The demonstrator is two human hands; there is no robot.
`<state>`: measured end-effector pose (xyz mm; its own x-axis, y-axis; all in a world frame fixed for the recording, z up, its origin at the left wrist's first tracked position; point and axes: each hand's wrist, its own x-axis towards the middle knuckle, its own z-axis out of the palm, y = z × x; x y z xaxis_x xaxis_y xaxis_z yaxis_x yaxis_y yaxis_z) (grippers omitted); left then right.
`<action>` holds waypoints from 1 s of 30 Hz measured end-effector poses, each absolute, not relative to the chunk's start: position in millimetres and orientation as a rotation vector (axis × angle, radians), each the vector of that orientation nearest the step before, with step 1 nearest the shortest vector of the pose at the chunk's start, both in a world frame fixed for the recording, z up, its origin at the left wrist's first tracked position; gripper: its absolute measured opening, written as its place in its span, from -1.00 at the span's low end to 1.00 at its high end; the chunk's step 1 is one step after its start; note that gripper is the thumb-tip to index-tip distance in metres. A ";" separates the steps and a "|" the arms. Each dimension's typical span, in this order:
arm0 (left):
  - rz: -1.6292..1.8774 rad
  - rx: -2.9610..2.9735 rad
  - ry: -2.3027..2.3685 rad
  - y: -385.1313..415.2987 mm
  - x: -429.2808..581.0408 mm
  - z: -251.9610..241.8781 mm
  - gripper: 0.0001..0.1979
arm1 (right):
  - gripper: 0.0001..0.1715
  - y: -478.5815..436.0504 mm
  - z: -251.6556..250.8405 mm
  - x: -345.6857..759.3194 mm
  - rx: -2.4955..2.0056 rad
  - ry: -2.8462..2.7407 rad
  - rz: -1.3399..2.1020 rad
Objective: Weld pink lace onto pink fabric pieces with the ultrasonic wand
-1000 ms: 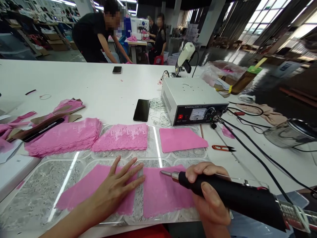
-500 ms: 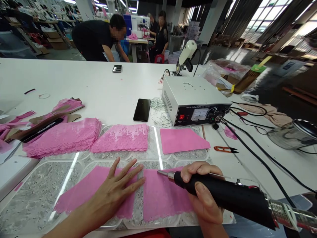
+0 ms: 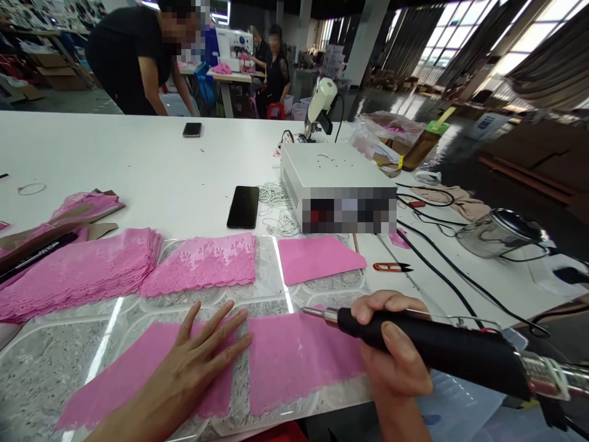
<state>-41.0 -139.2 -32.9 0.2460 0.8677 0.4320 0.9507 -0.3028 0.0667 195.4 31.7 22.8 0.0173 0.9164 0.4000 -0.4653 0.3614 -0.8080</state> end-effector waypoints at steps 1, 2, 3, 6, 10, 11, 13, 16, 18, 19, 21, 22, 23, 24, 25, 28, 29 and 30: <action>-0.586 -2.299 -1.708 -138.7 -41.0 -33.2 -0.60 | -0.83 32.9 22.4 199.8 -0.550 -1.071 1.133; -0.586 -2.293 -1.705 -138.4 -41.1 -33.1 -0.60 | -0.83 33.5 21.7 203.4 -0.564 -1.068 1.119; -0.580 -2.289 -1.703 -138.2 -41.3 -32.7 -0.58 | -0.83 33.3 20.9 205.9 -0.577 -1.065 1.112; -0.504 -2.304 -1.724 -138.7 -42.2 -29.6 -0.48 | -0.83 30.4 18.9 206.5 -0.585 -1.053 1.130; -0.429 -2.330 -1.751 -140.1 -43.7 -23.5 -0.46 | -0.83 27.3 16.8 199.5 -0.547 -1.082 1.159; -0.428 -2.329 -1.749 -140.3 -43.9 -22.1 -0.47 | -0.83 27.3 16.1 198.3 -0.537 -1.094 1.159; -0.418 -2.326 -1.742 -140.5 -43.7 -19.9 -0.46 | -0.83 27.7 14.6 197.5 -0.519 -1.116 1.161; -0.402 -2.318 -1.741 -140.1 -43.0 -19.8 -0.41 | -0.85 28.0 12.8 198.8 -0.500 -1.150 1.178; -0.402 -2.306 -1.729 -139.2 -43.1 -22.9 -0.42 | -0.87 27.9 12.4 199.1 -0.490 -1.179 1.192; -0.420 -2.298 -1.717 -138.6 -43.6 -25.1 -0.43 | -0.87 27.9 12.5 198.8 -0.486 -1.190 1.195; -0.483 -2.280 -1.683 -137.4 -44.9 -29.2 -0.45 | -0.88 28.8 13.3 198.2 -0.493 -1.186 1.188; -0.501 -2.278 -1.672 -137.1 -45.5 -30.1 -0.46 | -0.87 30.0 14.1 198.4 -0.504 -1.166 1.175; -0.502 -2.283 -1.667 -137.1 -45.9 -29.8 -0.48 | -0.86 31.5 15.0 199.3 -0.521 -1.136 1.155; -0.482 -2.293 -1.666 -137.6 -45.8 -28.0 -0.49 | -0.85 33.5 16.0 201.1 -0.542 -1.098 1.132; -0.447 -2.307 -1.666 -138.7 -45.3 -24.7 -0.49 | -0.84 35.7 17.0 203.8 -0.562 -1.059 1.106; -0.356 -2.359 -1.657 -144.0 -41.0 -8.2 -0.46 | -0.82 41.7 19.1 215.4 -0.613 -0.982 1.041; -0.337 -2.378 -1.650 -145.8 -39.1 -2.5 -0.46 | -0.81 42.8 19.2 219.2 -0.621 -0.974 1.025; -0.319 -2.399 -1.642 -147.1 -37.1 2.3 -0.48 | -0.81 43.4 19.0 222.2 -0.623 -0.973 1.014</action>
<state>-37.1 -147.1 2.3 0.3535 0.8868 0.2976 0.9337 -0.3536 -0.0553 222.2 43.4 19.0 0.1921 0.9072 0.3742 -0.4108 0.4206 -0.8089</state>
